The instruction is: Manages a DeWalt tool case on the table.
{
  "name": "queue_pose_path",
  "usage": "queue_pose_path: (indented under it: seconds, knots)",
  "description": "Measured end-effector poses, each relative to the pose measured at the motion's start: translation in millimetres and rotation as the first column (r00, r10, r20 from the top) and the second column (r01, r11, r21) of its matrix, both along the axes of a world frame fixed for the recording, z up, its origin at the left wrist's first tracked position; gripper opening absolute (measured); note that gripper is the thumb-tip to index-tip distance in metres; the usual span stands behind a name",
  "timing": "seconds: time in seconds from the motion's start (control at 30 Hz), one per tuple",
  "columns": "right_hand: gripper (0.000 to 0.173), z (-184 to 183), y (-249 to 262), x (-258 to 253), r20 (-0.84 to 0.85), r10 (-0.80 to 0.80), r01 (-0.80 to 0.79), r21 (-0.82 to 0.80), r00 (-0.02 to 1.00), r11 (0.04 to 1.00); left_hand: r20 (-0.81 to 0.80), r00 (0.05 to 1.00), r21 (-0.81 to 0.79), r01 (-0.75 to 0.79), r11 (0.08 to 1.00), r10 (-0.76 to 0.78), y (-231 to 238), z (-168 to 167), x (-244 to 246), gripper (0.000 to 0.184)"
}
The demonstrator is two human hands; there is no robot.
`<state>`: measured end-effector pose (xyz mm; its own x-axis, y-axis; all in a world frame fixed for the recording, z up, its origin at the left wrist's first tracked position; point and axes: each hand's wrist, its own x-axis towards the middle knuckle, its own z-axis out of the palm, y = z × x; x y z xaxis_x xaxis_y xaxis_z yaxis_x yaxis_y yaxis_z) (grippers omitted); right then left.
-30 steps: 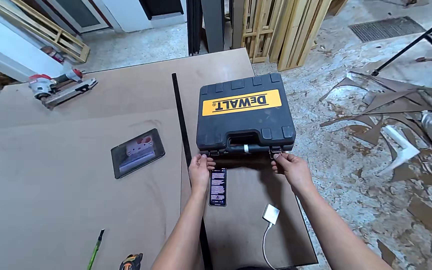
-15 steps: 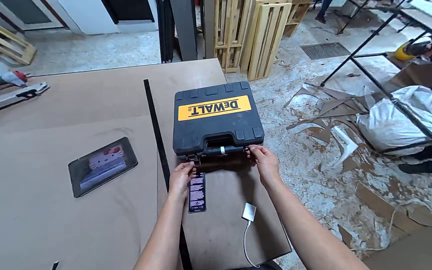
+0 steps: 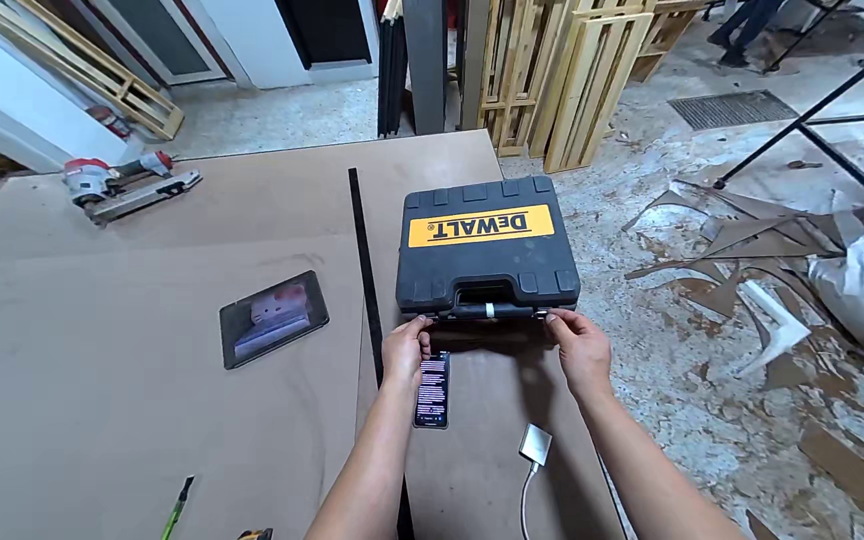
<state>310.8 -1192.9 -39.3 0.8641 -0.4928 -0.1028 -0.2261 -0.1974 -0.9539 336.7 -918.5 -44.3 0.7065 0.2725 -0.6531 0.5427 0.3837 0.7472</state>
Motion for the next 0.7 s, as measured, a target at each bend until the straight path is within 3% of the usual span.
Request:
queue_pose_path:
  seconds: [0.07,0.23,0.37,0.53,0.63,0.7]
  knots:
    - [0.011,1,-3,-2,-0.007,0.015,-0.015,-0.059,1.0,0.998,0.041,0.999,-0.003,-0.014,1.0,0.014,-2,-5,-4,0.023]
    - [0.01,-2,-7,-3,0.014,0.014,-0.012,-0.089,1.0,0.996,0.107,0.979,-0.202,-0.148,0.968,0.172,-9,-16,-9,0.018]
    - [0.01,8,-1,-6,0.01,-0.055,0.056,-0.167,0.998,0.984,0.057,0.981,-0.119,-0.178,0.977,0.185,-18,-13,-1,0.018]
    - [0.029,13,6,-5,-0.051,-0.144,0.123,-0.288,0.988,0.95,0.035,0.97,-0.054,-0.24,0.969,0.242,-27,-8,4,0.015]
    - [0.045,1,5,-4,-0.13,-0.168,0.136,-0.225,0.977,0.965,0.029,0.955,-0.062,-0.292,0.954,0.294,-30,-12,5,0.014]
    - [0.057,-6,0,-3,-0.199,-0.101,0.075,-0.135,0.975,0.988,0.034,0.948,-0.077,-0.314,0.946,0.318,-33,-15,6,0.014]
